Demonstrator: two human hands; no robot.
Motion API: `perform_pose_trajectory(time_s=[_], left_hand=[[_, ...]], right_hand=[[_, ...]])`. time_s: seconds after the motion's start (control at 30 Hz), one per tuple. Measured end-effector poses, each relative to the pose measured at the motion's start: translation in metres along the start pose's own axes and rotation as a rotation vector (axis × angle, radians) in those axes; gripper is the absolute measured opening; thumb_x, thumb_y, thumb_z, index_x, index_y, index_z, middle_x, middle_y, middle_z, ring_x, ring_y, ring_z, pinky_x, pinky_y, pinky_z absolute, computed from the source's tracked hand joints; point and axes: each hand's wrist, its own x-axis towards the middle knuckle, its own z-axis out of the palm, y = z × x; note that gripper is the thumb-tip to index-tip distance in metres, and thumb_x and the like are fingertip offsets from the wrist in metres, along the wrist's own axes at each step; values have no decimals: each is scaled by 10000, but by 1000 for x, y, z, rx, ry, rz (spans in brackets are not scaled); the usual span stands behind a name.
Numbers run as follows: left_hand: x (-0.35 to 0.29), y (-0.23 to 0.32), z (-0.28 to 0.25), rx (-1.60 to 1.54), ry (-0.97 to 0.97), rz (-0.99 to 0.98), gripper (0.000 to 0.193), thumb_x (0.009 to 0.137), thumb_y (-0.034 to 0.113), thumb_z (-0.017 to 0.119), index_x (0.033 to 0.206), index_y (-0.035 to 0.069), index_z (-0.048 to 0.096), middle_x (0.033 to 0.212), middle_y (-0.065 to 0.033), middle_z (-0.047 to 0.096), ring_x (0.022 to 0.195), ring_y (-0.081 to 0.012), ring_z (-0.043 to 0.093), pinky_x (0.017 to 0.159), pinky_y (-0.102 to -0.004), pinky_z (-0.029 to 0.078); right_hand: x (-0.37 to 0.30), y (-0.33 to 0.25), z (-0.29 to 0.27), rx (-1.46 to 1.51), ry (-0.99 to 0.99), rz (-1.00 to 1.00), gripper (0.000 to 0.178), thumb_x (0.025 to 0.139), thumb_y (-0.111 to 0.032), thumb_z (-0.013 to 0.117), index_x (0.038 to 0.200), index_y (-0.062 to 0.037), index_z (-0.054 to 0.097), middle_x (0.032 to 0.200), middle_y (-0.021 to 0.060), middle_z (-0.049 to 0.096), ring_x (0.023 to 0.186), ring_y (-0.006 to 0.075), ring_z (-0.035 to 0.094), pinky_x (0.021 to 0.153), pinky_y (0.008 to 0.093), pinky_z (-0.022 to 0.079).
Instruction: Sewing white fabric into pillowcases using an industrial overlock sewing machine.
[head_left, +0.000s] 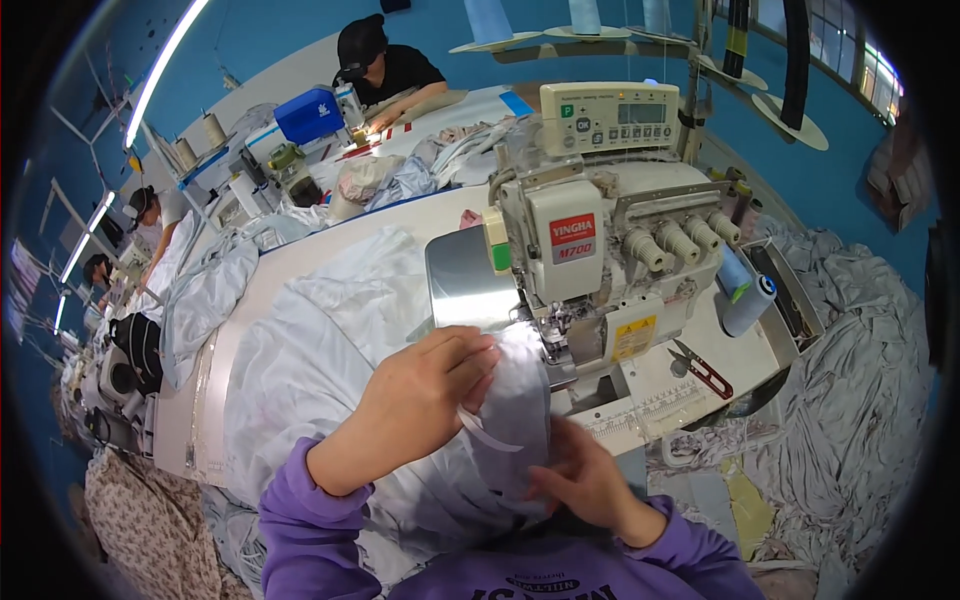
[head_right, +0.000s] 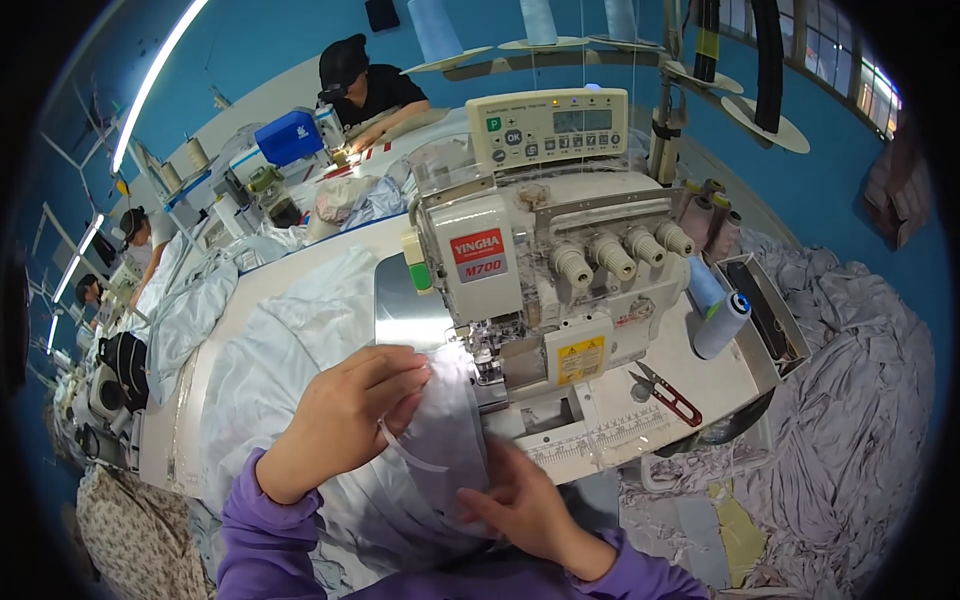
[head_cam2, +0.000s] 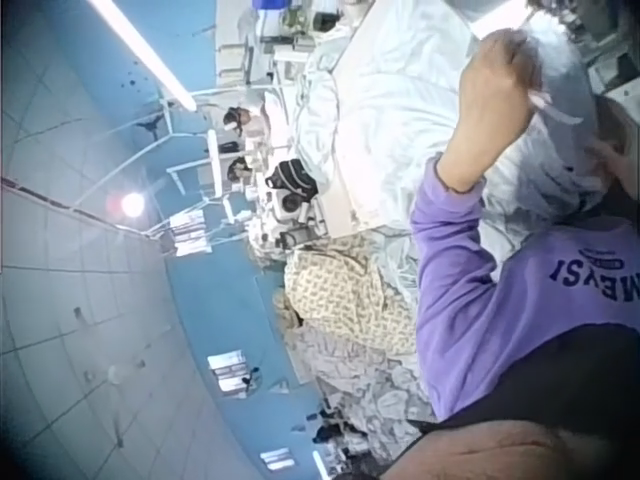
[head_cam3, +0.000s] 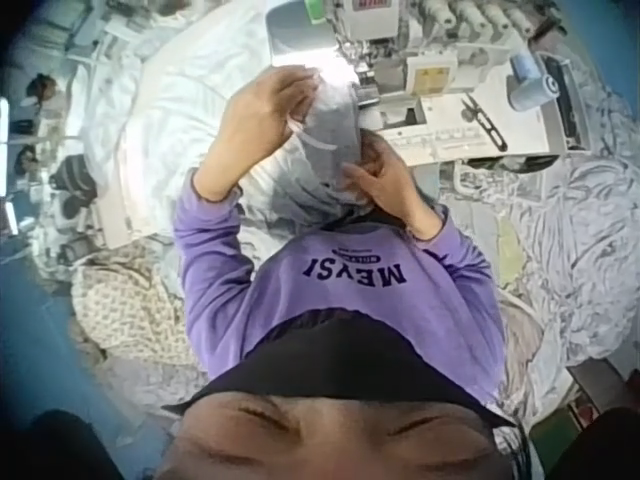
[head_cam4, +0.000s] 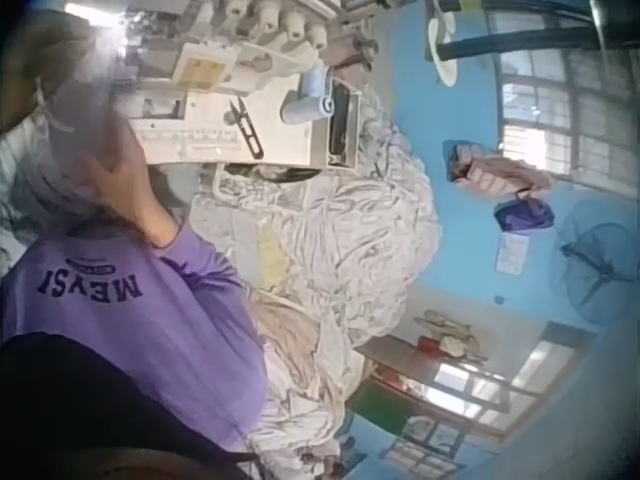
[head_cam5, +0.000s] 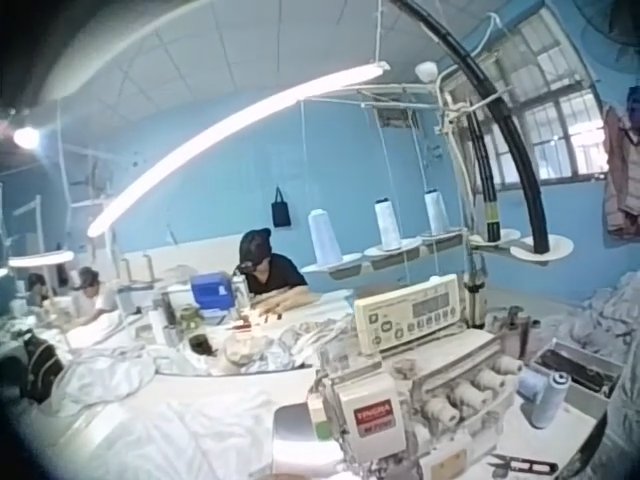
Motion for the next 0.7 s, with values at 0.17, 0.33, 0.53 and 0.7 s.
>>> perform_pose_trajectory(time_s=[0.17, 0.33, 0.53, 0.7], left_hand=[[-1, 14, -17, -107, -167, -60, 307, 648, -32, 656, 946, 29, 614, 1016, -79, 608, 918, -245, 612, 705, -308, 522], [3, 29, -6, -82, -155, -17, 335, 646, -34, 651, 971, 35, 607, 1048, -71, 606, 947, -233, 609, 730, -299, 526], [14, 28, 4, -88, -151, 2, 389, 635, -27, 648, 1016, 31, 593, 1062, -77, 602, 978, -234, 595, 749, -304, 521], [20, 28, 10, -71, -124, 10, 394, 634, -21, 654, 1021, 31, 595, 1055, -84, 602, 973, -242, 595, 752, -310, 518]], right_hand=[[-6, 27, -10, -112, -180, 152, 155, 864, -122, 613, 822, 27, 632, 654, 63, 636, 560, 99, 606, 514, 204, 479], [-11, 21, -28, -204, -210, 235, 180, 863, -147, 621, 812, 25, 618, 626, 54, 623, 554, 90, 598, 511, 201, 477], [0, 1, -19, 33, -87, 108, 162, 854, -135, 632, 853, 19, 582, 613, 39, 600, 535, 84, 586, 494, 197, 469], [5, 4, -22, 25, 4, 89, 137, 851, -106, 629, 872, 18, 575, 650, 35, 598, 514, 82, 569, 465, 204, 446]])
